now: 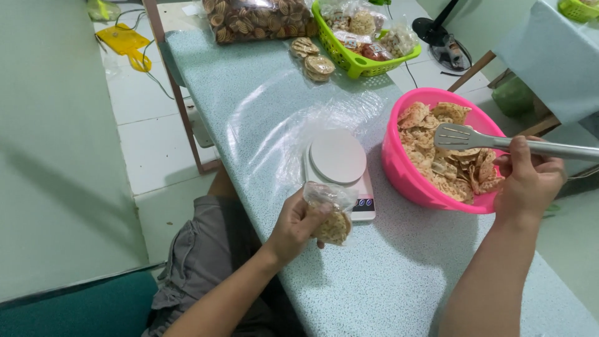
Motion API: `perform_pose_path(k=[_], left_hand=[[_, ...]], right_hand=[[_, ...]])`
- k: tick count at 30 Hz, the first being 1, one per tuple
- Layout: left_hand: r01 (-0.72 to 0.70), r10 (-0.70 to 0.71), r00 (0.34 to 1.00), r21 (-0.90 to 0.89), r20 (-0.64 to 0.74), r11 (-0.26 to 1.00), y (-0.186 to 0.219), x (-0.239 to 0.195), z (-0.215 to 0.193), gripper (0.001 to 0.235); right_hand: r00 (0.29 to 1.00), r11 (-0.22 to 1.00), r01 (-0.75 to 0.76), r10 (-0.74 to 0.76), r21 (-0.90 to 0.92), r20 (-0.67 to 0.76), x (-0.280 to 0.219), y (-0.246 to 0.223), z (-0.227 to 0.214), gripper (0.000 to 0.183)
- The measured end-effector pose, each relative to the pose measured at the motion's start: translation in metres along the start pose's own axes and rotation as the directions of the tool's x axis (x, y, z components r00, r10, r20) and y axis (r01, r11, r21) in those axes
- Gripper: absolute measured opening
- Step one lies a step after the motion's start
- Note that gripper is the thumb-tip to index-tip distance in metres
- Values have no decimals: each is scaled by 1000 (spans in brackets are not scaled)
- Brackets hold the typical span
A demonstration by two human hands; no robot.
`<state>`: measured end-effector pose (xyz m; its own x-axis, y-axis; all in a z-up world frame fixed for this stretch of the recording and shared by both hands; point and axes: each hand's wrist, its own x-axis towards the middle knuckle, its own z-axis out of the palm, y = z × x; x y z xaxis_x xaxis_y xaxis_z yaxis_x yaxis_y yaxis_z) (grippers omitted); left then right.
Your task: Using tongs to transfer crackers from a bowl into a plastic bag and weighing the portion on a digital scale.
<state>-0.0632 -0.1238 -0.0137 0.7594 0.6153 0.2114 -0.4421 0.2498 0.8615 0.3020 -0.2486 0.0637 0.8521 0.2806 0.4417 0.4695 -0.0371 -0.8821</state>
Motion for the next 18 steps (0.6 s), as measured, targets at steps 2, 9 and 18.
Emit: perform_pose_path(k=[2, 9, 18], left_hand=[[-4, 4, 1000, -2, 7, 1000, -2, 2, -3, 34], [-46, 46, 998, -5, 33, 999, 5, 2, 1, 46], [-35, 35, 999, 75, -9, 997, 0, -5, -5, 45]], right_hand=[[1000, 999, -7, 7, 40, 3, 3, -1, 1, 21], [997, 984, -68, 73, 162, -27, -7, -21, 4, 23], [992, 968, -47, 76, 248, -106, 5, -7, 2, 28]])
